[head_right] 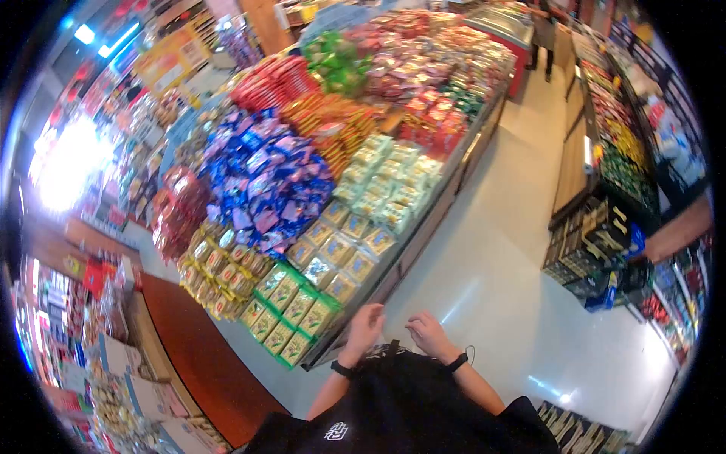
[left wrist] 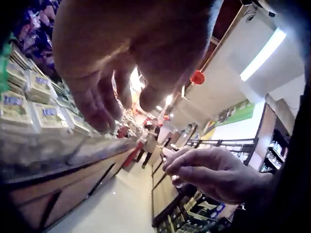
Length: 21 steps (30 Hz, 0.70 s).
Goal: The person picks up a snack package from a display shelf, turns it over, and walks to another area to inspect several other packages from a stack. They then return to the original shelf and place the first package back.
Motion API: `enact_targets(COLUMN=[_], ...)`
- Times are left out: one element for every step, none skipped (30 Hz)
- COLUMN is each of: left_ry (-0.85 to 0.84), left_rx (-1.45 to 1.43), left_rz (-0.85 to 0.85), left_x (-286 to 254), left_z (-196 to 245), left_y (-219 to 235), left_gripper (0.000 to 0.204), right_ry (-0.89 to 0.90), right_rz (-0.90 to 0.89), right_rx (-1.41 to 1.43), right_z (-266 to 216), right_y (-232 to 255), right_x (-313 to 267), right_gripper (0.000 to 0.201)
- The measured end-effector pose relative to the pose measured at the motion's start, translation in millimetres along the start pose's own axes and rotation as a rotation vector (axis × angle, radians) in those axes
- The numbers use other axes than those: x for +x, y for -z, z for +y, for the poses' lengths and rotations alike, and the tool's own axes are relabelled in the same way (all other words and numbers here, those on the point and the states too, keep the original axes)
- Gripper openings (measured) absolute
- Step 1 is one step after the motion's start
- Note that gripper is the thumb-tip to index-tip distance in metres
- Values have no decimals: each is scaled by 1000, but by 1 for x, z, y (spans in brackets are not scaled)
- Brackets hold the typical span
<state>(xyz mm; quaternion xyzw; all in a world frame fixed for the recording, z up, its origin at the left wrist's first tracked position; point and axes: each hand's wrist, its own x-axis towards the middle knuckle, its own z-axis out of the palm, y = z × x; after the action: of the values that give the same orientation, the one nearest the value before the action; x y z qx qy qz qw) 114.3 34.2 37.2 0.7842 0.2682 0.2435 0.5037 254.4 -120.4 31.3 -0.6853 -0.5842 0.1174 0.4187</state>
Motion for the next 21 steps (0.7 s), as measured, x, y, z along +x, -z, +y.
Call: enact_targets(left_ry=[-16,-13,-9,-13,-29,-59,-86,-98,-124,-150,-172,-186,-198,-217,-262,-307,-324,-313,-302,-322,-354], left_rx=[4,8,14,17,22,21,20,29,31,33,38,55,71,72,102,135,142,209,279,294,308], left_rz=[-34,-193,-352,-449,-484,-563,-641,-672,-711,-751,-779,-827,-878,-913,-973,-1033,-1067,-1127,-1187,-1223,-1246], left_x=[-1,-1,-1,-1,-1,-1,-2,-4,-3,-3,-2,-1,-2,-4,-6,-8,-12,-16,-20,-25,-32], left_z=[5,10,16,20,23,27,31,41,52,60,65,68,72,76,80,88,95,116,127,127,123], left_y=[-12,-24,-36,-51,-65,-79,-92,-103,-115,-127,-141,-155,-170,-185,-202,-215,-228,-238,-248,-260,-272], left_gripper=[27,28,29,30,30,30,30,30,29,28,28,27,25,25,22,20,20,19,18,18,18], right_ry=[-20,-62,-106,-127,-146,-164,-183,-221,-254,-268,-304,-339,-356,-372,-389,-410,-433,-454,-471,-513,-557], right_rz=[32,65,99,131,137,142,171,192,214,245,255,267,299,312,326,360,378,398,435,452,473], right_rx=[-7,-27,-48,-57,-76,-94,-98,-75,-53,-60,-27,4,-8,-2,3,-6,-9,-11,-12,-6,3], right_z=[3,7,11,17,23,27,29,30,31,32,33,35,36,35,36,36,36,36,37,37,34], right_y=[11,20,30,39,48,56,64,72,80,85,91,98,103,108,113,118,121,122,124,125,126], right_x=[-14,-28,-41,-54,-67,-76,-87,-96,-104,-116,-127,-138,-149,-161,-174,-187,-199,-211,-222,-234,-245], right_gripper=[15,16,19,19,21,23,23,24,25,25,24,24,24,24,24,24,24,23,23,22,21])
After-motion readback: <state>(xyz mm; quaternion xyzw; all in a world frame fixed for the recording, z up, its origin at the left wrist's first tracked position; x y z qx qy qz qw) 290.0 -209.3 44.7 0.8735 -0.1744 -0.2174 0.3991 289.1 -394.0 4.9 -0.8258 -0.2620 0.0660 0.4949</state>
